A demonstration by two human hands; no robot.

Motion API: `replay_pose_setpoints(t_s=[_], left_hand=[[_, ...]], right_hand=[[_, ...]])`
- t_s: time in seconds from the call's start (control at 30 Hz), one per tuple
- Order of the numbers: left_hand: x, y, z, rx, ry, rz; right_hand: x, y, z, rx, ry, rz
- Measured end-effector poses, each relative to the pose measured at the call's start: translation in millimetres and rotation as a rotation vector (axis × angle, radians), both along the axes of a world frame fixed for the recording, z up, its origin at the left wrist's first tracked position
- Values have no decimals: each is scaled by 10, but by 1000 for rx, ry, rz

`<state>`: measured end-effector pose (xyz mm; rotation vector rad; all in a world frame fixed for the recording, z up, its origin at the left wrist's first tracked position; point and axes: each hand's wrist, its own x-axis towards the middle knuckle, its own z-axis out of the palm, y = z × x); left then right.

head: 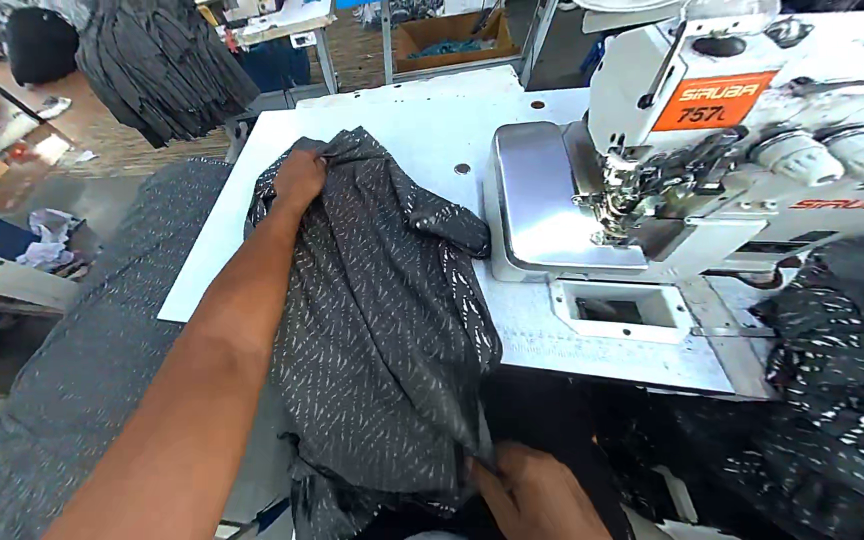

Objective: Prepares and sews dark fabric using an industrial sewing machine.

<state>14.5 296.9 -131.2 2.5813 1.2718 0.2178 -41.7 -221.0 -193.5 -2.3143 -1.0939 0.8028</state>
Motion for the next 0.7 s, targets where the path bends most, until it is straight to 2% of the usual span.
replay_pose_setpoints(t_s=[0.07,0.13,0.2,0.27,0.33,0.4,0.47,0.5,0.57,0.7], left_hand=[[-15,-5,198,19,-163,21],[-100,45,384,16,-321,18],[-208,134,462,-66,-445,54],[-332,285,415,-119,-433,128],[-467,305,398,-13,-317,166],[-488,145,429,180,-216,-13],[-386,-60,403,265,-166,-370],[-321,-172,382,236,-141,-564],[-214,-366,322,128,-76,-858],[-80,-356,133,125,12,-1084]], right_hand=[[92,128,211,2,-228,33],[239,227,407,161,-354,36],[464,475,566,334,-594,44],[745,950,790,410,-763,75],[1006,1508,1049,308,-731,131],[1237,2016,1226,72,-593,243],[1439,2377,1178,-131,-515,347],[1487,2469,1125,-196,-512,377],[1464,2469,1091,-184,-565,354],[1565,2268,1240,46,-655,243]])
